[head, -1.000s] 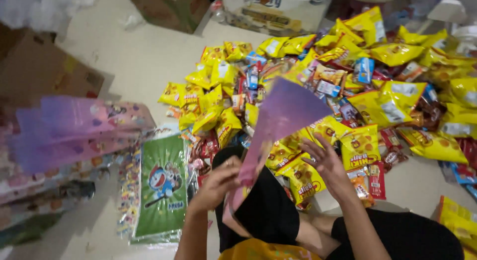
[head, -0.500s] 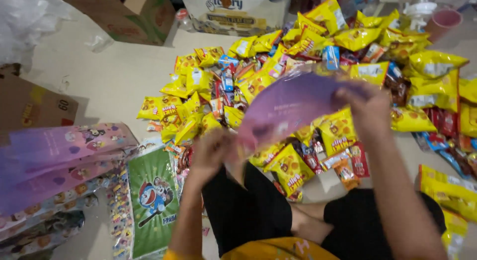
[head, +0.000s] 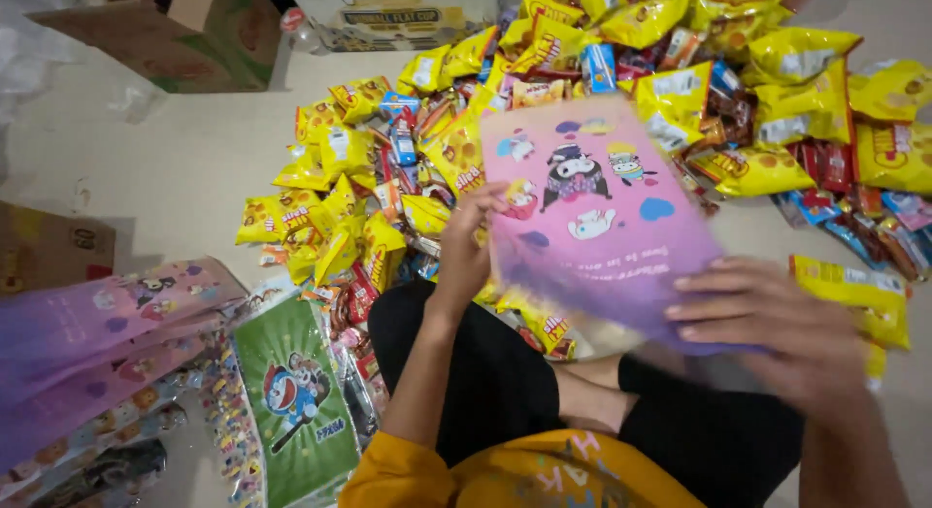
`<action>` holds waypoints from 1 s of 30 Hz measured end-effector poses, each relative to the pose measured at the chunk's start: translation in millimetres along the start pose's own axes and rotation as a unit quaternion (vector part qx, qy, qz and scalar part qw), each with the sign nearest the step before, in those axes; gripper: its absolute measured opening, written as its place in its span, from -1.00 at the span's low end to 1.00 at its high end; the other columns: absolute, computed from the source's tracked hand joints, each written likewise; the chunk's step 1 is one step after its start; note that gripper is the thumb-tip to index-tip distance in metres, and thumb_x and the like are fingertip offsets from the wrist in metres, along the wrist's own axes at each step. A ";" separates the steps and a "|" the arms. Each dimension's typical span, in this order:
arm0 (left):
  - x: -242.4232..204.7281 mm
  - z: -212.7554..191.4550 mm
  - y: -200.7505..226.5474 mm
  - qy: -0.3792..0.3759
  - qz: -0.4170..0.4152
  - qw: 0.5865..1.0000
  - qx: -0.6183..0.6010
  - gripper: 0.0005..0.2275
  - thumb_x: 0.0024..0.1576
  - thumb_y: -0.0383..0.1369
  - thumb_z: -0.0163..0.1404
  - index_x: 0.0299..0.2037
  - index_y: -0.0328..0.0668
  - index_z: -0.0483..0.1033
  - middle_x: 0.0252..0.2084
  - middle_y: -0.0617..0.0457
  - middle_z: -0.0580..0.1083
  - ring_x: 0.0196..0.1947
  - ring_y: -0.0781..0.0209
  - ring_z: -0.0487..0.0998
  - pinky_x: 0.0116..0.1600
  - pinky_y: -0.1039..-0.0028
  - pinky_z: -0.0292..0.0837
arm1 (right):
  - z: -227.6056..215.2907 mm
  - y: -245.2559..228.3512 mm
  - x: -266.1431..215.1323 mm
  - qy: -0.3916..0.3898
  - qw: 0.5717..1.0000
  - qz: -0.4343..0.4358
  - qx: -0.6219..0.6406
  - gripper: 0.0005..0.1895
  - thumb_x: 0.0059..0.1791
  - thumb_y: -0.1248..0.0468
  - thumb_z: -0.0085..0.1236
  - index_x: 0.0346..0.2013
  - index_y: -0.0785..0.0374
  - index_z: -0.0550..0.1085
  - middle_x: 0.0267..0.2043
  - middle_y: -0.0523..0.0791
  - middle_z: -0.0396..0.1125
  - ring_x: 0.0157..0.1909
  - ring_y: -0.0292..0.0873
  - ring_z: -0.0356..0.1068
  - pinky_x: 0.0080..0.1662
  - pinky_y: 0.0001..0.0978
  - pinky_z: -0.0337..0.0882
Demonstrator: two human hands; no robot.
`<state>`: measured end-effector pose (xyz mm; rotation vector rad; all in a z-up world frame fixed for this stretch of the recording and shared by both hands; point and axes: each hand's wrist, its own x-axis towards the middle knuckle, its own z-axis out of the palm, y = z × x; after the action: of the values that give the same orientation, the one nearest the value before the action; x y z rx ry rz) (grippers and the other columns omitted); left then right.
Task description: The person is sitting on the floor, picking up various snack packets from a large pile and placing them into small decorative gift bags.
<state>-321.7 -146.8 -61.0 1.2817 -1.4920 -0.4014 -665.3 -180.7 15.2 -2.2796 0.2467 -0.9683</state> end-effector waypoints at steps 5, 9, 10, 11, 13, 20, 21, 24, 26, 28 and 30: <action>-53.9 48.5 -61.4 -0.099 0.032 0.989 0.107 -0.49 0.14 -0.44 0.23 0.26 0.30 0.34 0.43 -0.07 0.26 0.51 -0.43 0.12 0.45 -0.14 -0.01 | 54.9 39.3 -72.7 0.021 0.992 0.119 -0.040 -0.78 0.06 0.32 0.00 -0.17 0.13 0.63 -0.01 -0.25 0.55 0.19 -0.12 0.52 0.33 -0.14 0.34; -91.1 76.6 -65.7 -0.250 0.003 0.954 0.164 -0.45 0.08 -0.66 -0.16 0.11 0.41 0.50 0.35 0.22 0.36 0.47 0.08 0.19 0.48 -0.22 -0.25 | 91.3 71.5 -118.6 0.085 0.973 0.209 -0.047 -0.84 -0.06 0.35 0.22 -0.21 0.13 0.65 -0.12 -0.18 0.57 0.03 -0.11 0.55 0.25 -0.11 0.39; -99.7 82.1 -67.7 -0.269 -0.014 0.951 0.152 -0.70 0.28 -0.40 -0.12 0.00 0.48 0.55 0.32 0.42 0.40 0.44 0.31 0.26 0.54 -0.11 -0.45 | 98.8 75.7 -121.5 0.127 0.960 0.241 -0.060 -0.83 -0.15 0.43 0.35 -0.30 0.15 0.68 -0.24 -0.16 0.60 -0.05 -0.06 0.58 0.18 -0.04 0.44; -109.2 87.9 -73.0 -0.274 -0.015 0.950 0.149 -0.70 0.28 -0.40 -0.12 0.00 0.48 0.55 0.32 0.42 0.40 0.44 0.31 0.26 0.54 -0.11 -0.45 | 105.0 81.0 -132.6 0.128 0.959 0.247 -0.061 -0.83 -0.15 0.43 0.35 -0.30 0.15 0.68 -0.24 -0.16 0.60 -0.05 -0.06 0.58 0.18 -0.04 0.44; -128.5 98.7 -82.7 -0.277 -0.058 0.957 0.068 -0.79 0.31 -0.34 -0.08 -0.04 0.37 0.59 0.13 0.40 0.55 0.33 0.33 0.43 0.56 -0.03 -0.46 | 117.1 92.8 -154.2 0.145 0.937 0.313 -0.051 -0.85 -0.11 0.43 0.35 -0.27 0.18 0.68 -0.26 -0.12 0.59 -0.10 -0.02 0.57 0.11 -0.04 0.48; -135.5 107.1 -62.3 -0.307 -0.164 0.937 0.010 -0.82 0.25 -0.24 0.08 -0.08 -0.07 0.65 -0.14 -0.12 0.62 -0.01 -0.18 0.60 0.21 0.03 0.39 | 131.8 124.8 -183.4 0.172 0.860 0.480 0.013 -0.78 -0.08 0.33 0.42 -0.14 0.26 0.65 -0.25 0.04 0.55 -0.09 0.01 0.53 -0.01 -0.10 0.47; -121.7 100.2 -43.9 -0.294 -0.182 0.938 -0.012 -0.80 0.20 -0.26 0.10 -0.28 -0.26 0.56 -0.38 -0.19 0.51 -0.26 -0.14 0.51 -0.03 0.08 0.35 | 131.6 126.1 -180.7 0.172 0.848 0.501 0.022 -0.74 -0.11 0.34 0.44 -0.14 0.29 0.65 -0.27 0.06 0.53 -0.13 -0.03 0.51 -0.04 -0.10 0.46; -156.6 105.2 -105.1 -0.255 -0.205 0.944 -0.036 -0.69 0.19 -0.25 0.13 -0.50 -0.34 0.51 -0.63 -0.18 0.43 -0.53 -0.02 0.45 -0.28 0.23 0.34 | 128.7 126.0 -172.4 0.179 0.832 0.523 0.043 -0.68 -0.17 0.36 0.47 -0.13 0.31 0.64 -0.29 0.06 0.51 -0.18 -0.11 0.45 -0.08 -0.16 0.43; -168.8 105.1 -128.1 -0.229 -0.205 0.951 -0.038 -0.69 0.23 -0.22 0.13 -0.52 -0.23 0.54 -0.64 -0.10 0.46 -0.54 0.06 0.47 -0.28 0.34 0.38 | 122.7 122.1 -161.8 0.189 0.830 0.522 0.054 -0.65 -0.18 0.37 0.49 -0.13 0.32 0.64 -0.30 0.05 0.50 -0.19 -0.16 0.41 -0.09 -0.20 0.42; -146.2 93.6 -93.5 -0.141 -0.120 0.979 -0.087 -0.90 0.18 -0.36 0.19 -0.34 -0.17 0.64 -0.40 -0.05 0.58 -0.16 -0.10 0.64 0.06 0.30 0.48 | 113.4 113.4 -149.1 0.187 0.833 0.519 0.048 -0.67 -0.18 0.32 0.52 -0.14 0.25 0.65 -0.32 0.01 0.50 -0.24 -0.22 0.40 -0.13 -0.26 0.44; -132.6 83.1 -77.1 -0.160 -0.077 0.978 -0.113 -0.67 -0.05 -0.24 0.32 -0.10 -0.08 0.61 -0.11 0.01 0.56 0.10 -0.06 0.51 0.25 0.28 0.29 | 102.8 86.9 -127.8 0.194 0.880 0.433 0.032 -0.74 -0.15 0.36 0.48 -0.19 0.28 0.65 -0.32 0.01 0.52 -0.17 -0.08 0.48 0.00 -0.14 0.45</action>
<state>-375.6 -91.7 -217.6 1.1920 -1.5625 -0.8897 -677.8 -147.1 -166.9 -1.5841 1.2575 -0.8817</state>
